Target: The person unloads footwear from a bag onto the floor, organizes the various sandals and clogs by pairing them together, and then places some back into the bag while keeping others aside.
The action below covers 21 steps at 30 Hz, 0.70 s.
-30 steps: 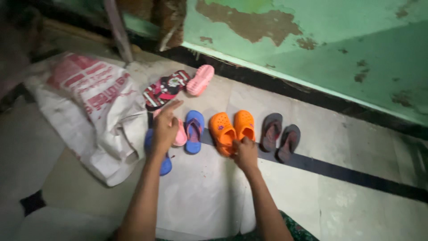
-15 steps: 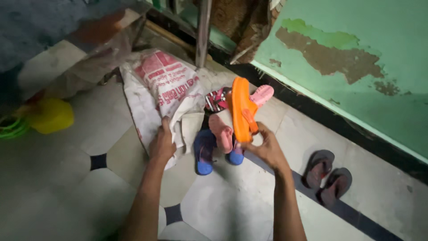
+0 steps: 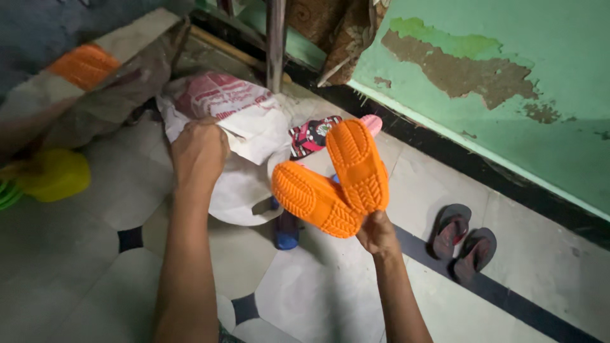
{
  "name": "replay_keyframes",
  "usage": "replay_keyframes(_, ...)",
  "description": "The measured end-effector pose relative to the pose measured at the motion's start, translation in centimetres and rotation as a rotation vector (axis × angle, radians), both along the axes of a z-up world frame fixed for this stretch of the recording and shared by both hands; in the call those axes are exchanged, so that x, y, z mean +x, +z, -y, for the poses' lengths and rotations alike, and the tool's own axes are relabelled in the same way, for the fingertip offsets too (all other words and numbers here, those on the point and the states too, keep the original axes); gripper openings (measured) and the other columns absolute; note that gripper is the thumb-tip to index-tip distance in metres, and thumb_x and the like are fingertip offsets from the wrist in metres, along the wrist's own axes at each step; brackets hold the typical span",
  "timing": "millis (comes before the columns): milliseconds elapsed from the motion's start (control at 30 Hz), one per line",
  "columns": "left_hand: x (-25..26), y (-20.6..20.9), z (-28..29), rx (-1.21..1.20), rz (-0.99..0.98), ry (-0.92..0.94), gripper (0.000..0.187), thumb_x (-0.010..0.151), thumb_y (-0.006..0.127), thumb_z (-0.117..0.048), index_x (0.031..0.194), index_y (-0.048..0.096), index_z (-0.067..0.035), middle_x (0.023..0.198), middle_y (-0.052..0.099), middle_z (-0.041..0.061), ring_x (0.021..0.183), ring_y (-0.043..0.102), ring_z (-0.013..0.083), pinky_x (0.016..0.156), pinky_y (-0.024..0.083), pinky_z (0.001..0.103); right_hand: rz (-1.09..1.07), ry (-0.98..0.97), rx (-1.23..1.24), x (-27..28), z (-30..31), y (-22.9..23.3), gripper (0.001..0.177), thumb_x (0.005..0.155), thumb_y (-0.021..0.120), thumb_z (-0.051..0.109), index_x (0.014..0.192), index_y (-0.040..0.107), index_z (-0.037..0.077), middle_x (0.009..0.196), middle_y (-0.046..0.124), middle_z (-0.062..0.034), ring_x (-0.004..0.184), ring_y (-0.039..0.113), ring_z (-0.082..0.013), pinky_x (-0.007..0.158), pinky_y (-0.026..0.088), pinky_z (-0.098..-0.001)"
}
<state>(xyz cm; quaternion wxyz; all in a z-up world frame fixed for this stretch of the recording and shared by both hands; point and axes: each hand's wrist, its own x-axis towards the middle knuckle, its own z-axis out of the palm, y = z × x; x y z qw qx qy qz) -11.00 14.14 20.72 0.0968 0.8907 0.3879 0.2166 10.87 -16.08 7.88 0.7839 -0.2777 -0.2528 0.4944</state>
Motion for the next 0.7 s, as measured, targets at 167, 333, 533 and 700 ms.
replay_keyframes(167,-0.1,1.7,1.0,0.21,0.126,-0.025,0.052,0.084,0.064,0.001,0.136,0.066,-0.003,0.122,0.062,0.023,0.108,0.062,0.0419,0.088,0.051,0.049,0.017,-0.1,0.021,0.1,-0.4,0.3,0.1,0.078,0.09,0.042,0.157,0.039,0.009,0.157,0.046,-0.0095,0.147,0.042,-0.031,0.122,0.034,-0.0537)
replay_keyframes(333,0.3,5.6,2.5,0.004,0.385,-0.27,0.057,0.087,0.065,0.006,0.143,0.058,-0.001,0.133,0.058,0.024,0.115,0.059,0.0429,0.092,0.049,0.048,-0.009,-0.08,0.112,0.3,0.2,1.7,0.103,0.076,0.093,0.039,0.157,0.036,0.009,0.158,0.046,-0.0104,0.147,0.044,-0.0311,0.123,0.035,-0.0539)
replay_keyframes(533,1.8,6.8,3.4,-0.172,0.521,-0.492,0.013,0.079,0.054,0.011,0.086,0.059,0.001,0.127,0.071,0.016,0.128,0.066,0.0343,0.102,0.052,0.04,0.558,-0.007,-0.031,-2.1,-0.8,4.7,0.093,0.067,0.101,0.033,0.143,0.054,0.009,0.145,0.058,-0.0087,0.136,0.053,-0.0271,0.118,0.041,-0.0425)
replay_keyframes(700,1.4,7.3,3.5,0.037,0.327,-0.268,0.01,0.081,0.063,0.004,0.071,0.067,0.002,0.134,0.069,0.017,0.11,0.063,0.0383,0.097,0.049,0.045,1.339,0.288,-0.388,-3.3,-1.5,10.0,0.062,0.062,0.099,0.033,0.109,0.076,0.001,0.093,0.059,-0.0129,0.098,0.059,-0.0276,0.092,0.049,-0.037)
